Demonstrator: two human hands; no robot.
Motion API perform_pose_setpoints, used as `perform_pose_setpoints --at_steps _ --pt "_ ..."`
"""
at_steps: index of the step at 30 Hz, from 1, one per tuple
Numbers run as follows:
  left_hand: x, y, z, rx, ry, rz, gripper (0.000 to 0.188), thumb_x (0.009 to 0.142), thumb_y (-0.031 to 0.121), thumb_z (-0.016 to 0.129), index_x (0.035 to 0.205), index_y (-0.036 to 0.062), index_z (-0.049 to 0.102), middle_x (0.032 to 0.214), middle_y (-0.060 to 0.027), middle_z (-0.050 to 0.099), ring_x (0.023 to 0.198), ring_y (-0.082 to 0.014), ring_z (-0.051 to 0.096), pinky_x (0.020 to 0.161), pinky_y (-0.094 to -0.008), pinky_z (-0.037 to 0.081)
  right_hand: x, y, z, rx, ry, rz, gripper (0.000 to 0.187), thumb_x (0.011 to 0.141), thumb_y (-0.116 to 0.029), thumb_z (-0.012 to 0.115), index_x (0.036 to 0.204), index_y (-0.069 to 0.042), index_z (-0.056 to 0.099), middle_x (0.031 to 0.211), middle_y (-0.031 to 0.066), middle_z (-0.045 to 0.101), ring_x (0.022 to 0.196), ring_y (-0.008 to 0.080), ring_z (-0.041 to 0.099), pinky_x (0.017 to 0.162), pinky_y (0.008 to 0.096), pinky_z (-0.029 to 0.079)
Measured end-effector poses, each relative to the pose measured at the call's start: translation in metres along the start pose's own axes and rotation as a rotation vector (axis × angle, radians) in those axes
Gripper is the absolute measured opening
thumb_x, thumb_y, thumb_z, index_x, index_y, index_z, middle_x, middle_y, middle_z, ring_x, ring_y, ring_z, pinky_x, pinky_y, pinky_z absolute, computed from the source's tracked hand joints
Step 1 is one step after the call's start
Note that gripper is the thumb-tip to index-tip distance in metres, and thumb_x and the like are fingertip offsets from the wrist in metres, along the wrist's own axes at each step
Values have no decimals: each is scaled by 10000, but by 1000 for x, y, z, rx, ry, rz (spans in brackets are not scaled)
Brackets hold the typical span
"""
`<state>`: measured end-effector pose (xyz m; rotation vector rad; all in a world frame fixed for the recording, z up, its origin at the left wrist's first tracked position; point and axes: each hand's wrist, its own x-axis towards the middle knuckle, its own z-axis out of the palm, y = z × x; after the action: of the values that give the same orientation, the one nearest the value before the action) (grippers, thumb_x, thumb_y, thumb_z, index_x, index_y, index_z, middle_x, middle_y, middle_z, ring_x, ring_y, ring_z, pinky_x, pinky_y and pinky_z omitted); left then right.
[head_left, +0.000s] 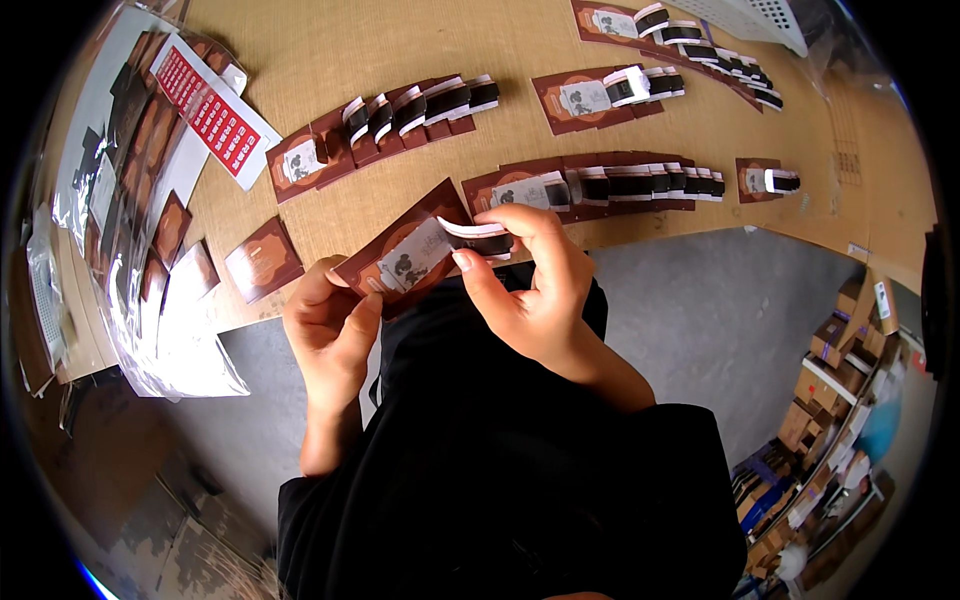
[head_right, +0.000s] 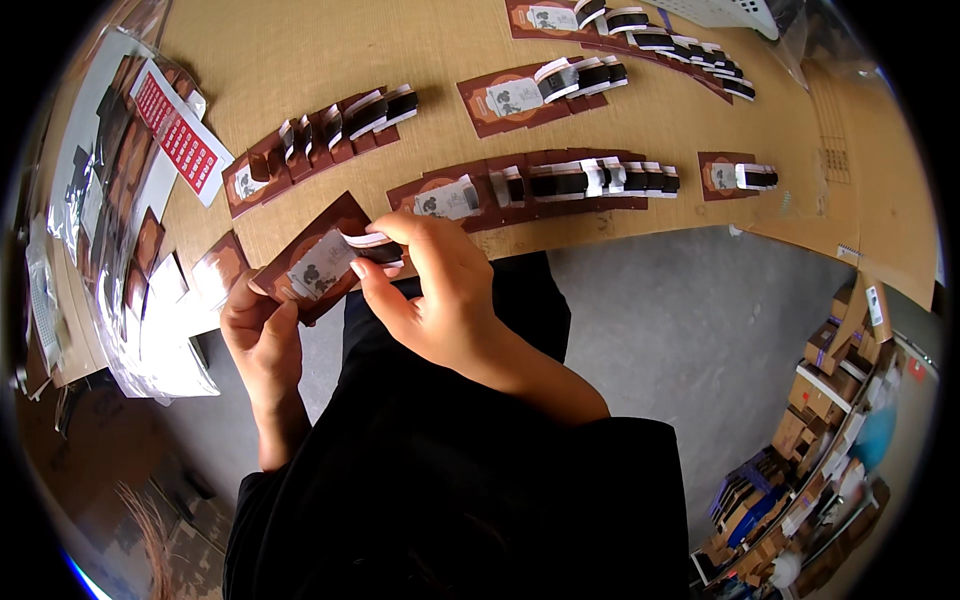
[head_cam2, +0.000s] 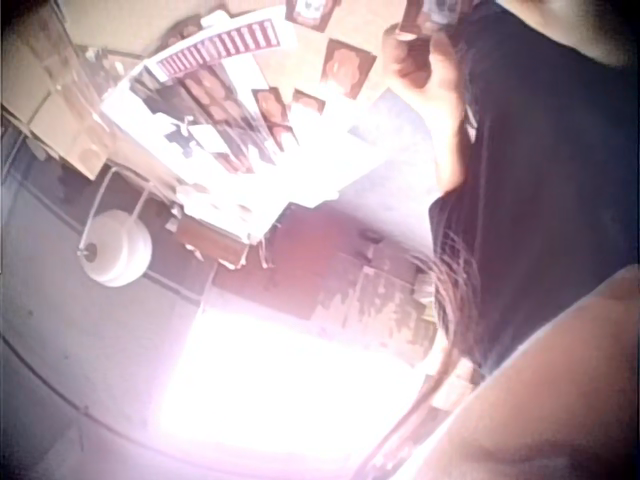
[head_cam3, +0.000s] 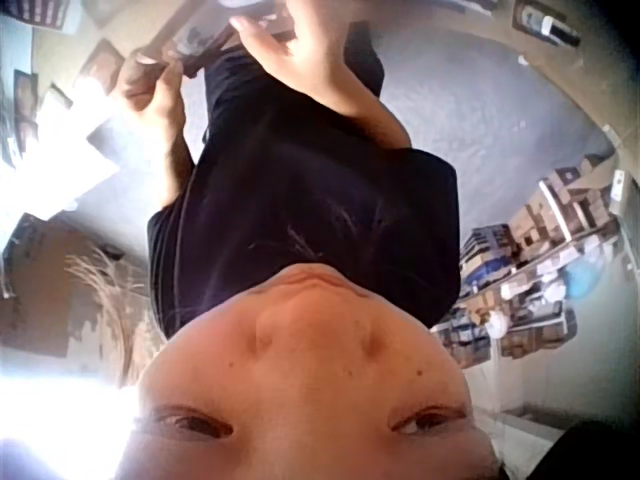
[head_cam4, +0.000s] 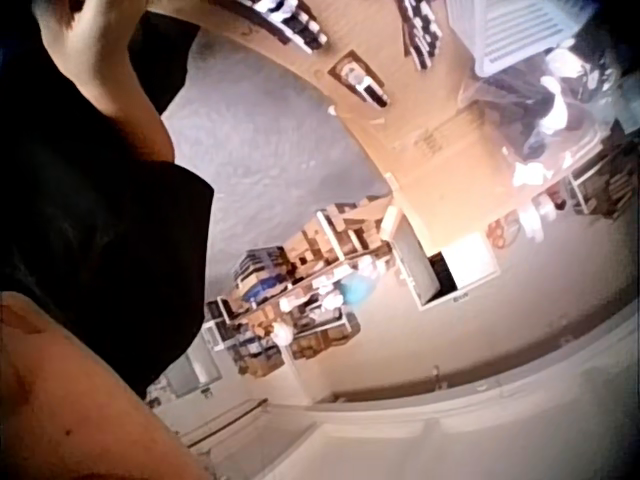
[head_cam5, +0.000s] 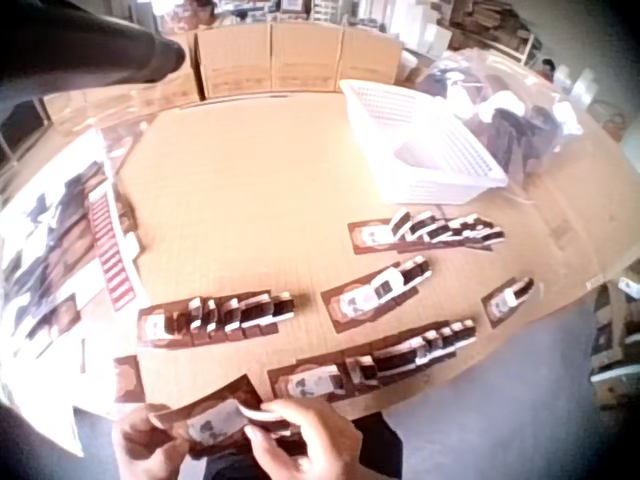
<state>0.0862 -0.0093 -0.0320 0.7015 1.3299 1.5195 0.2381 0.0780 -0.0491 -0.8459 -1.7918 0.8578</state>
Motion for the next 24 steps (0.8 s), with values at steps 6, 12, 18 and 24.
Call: perform_pose_setpoints --at_steps 6,12,18,24 --pt "-4 2 -7 36 -1 1 64 775 -33 516 827 4 514 798 -15 555 682 -67 500 630 -204 408 -4 0 1 172 -67 160 259 715 -21 645 942 22 527 815 76 581 690 93 537 573 195 394" --pt "-8 3 -15 6 -38 -48 73 770 -21 523 840 1 518 807 -26 555 669 -78 507 620 -215 414 -6 -2 -4 167 -112 171 291 717 -50 658 956 34 515 819 80 578 698 93 540 583 204 415" --pt "-9 -3 -22 -44 -74 -82 104 757 -20 560 853 4 527 808 -28 564 696 -76 516 646 -208 417 -15 1 -11 303 -193 254 430 746 -34 638 1098 42 403 828 93 559 746 97 558 635 192 426" --pt "-4 -3 -10 -65 -104 -129 191 741 -35 621 891 2 509 809 -34 578 745 -80 545 687 -212 446 -14 -2 -10 512 -138 326 378 752 9 614 1087 24 439 789 62 558 675 49 506 597 173 404"
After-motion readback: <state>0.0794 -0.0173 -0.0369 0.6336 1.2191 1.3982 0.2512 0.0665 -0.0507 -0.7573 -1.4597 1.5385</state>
